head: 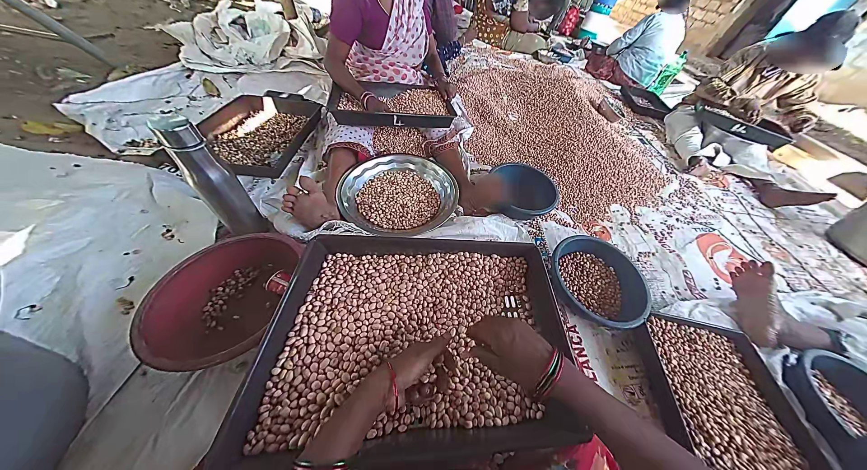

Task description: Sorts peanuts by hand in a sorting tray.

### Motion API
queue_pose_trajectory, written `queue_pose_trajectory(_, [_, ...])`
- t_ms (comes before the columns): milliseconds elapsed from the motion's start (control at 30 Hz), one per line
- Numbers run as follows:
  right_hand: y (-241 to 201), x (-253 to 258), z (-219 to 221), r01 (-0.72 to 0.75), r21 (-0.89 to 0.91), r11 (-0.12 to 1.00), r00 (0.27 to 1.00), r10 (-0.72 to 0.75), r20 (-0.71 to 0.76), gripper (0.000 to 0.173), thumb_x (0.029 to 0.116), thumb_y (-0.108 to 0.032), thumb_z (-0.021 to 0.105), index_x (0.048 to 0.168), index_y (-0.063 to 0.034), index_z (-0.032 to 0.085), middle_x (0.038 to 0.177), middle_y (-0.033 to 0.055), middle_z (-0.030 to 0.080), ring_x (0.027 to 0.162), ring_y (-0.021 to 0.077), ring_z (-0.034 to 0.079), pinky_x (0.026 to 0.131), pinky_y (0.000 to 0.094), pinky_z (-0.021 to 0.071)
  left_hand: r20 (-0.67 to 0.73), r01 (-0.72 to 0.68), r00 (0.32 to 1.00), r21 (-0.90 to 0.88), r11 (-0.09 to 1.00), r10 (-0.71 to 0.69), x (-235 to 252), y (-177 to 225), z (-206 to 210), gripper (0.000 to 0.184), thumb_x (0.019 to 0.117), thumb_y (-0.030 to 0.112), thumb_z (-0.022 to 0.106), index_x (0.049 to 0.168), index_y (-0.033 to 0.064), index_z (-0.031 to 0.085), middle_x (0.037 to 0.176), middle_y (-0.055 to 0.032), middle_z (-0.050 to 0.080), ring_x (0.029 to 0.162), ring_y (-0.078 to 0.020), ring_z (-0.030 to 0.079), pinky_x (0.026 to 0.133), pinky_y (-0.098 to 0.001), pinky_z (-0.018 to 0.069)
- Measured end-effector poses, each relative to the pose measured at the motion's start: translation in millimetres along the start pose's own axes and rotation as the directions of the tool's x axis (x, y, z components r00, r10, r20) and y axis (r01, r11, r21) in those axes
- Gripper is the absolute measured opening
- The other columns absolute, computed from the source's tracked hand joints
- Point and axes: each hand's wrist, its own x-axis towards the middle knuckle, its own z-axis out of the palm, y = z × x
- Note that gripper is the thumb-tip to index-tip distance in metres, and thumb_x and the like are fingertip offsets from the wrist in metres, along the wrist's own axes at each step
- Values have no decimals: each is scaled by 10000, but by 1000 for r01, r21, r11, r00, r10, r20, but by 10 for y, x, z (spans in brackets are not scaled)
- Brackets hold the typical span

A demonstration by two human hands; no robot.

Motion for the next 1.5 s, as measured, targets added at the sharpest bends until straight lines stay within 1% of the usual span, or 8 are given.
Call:
queue_pose_trajectory(133, [387, 315, -318, -342, -181, 922, 939, 343, -29, 354, 1094, -108, 417, 1368, 12, 606, 1367, 267, 610, 1286, 435, 582, 1057, 586, 445, -12, -16, 1000, -123, 992, 15, 8, -27, -41, 457, 1120, 456, 296, 939, 130, 560, 598, 38, 483, 415, -36, 351, 392, -176, 273])
queue_pose_trajectory(267, [612, 503, -226, -409, -333, 849, 902, 431, -8, 346, 1066, -27, 421, 1357, 18, 601, 1371, 276, 592, 1260, 456, 584, 1039, 590, 448, -97, -120, 990, -175, 977, 105, -33, 9, -48, 312, 1127, 274, 367, 906, 118, 524, 596, 40, 455, 406, -25, 332, 384, -157, 259])
queue_pose_trajectory(633, [501, 531, -256, -413, -341, 845, 892, 451, 36, 359, 1068, -39, 410, 1387, 39, 555, 1409, 296, 551, 1263, 473, 574, 1012, 610, 457, -194, -217, 967, -295, 931, 164, -80, 47, -65, 336, 1135, 303, 334, 932, 107, 516, 602, 42, 448, 398, -20, 310, 378, -154, 258])
queue_pose_trajectory(833, [-135, 285, -335, -26, -39, 999, 988, 32, 150, 360, 1087, -140, 467, 1365, 51, 595, 1335, 274, 617, 1257, 416, 595, 1057, 572, 441, -150, -89, 988, -314, 945, 43, -16, 26, -61, 501, 1118, 485, 251, 1000, 111, 563, 590, 24, 498, 400, -40, 366, 380, -176, 290])
queue_pose_trajectory(1000, [58, 390, -11, -216, -274, 937, 908, 296, 296, 341, 1085, -131, 459, 1366, 17, 581, 1347, 296, 597, 1233, 489, 593, 977, 665, 462, -129, -88, 991, -348, 933, 45, -56, 46, -69, 377, 1124, 387, 339, 981, 108, 548, 610, 24, 487, 394, -25, 345, 366, -159, 268])
queue_pose_trajectory(1100, [61, 334, 65, -208, -208, 956, 942, 253, 220, 330, 1091, -116, 417, 1315, 47, 597, 1321, 290, 611, 1226, 464, 605, 993, 627, 464, -141, -90, 989, -288, 954, 50, -50, 59, -56, 337, 1124, 364, 359, 989, 108, 531, 624, 24, 481, 399, -25, 334, 374, -160, 267])
queue_pose_trajectory(1233, [-105, 171, -122, 74, 124, 989, 997, -73, -15, 300, 1045, -89, 518, 1246, 83, 659, 1198, 273, 680, 1097, 387, 673, 973, 519, 506, -104, -74, 994, -311, 948, 44, -18, 28, -60, 488, 1110, 497, 276, 976, 122, 559, 589, 24, 502, 395, -30, 375, 372, -161, 286])
queue_pose_trajectory(1500, [-52, 215, 243, -52, -159, 986, 934, 104, 342, 346, 1112, -159, 405, 1291, 44, 620, 1260, 302, 634, 1181, 493, 616, 939, 656, 475, -99, -132, 990, -345, 929, 104, -63, 65, -58, 398, 1130, 374, 314, 918, 116, 531, 587, 33, 483, 382, -13, 342, 366, -145, 270])
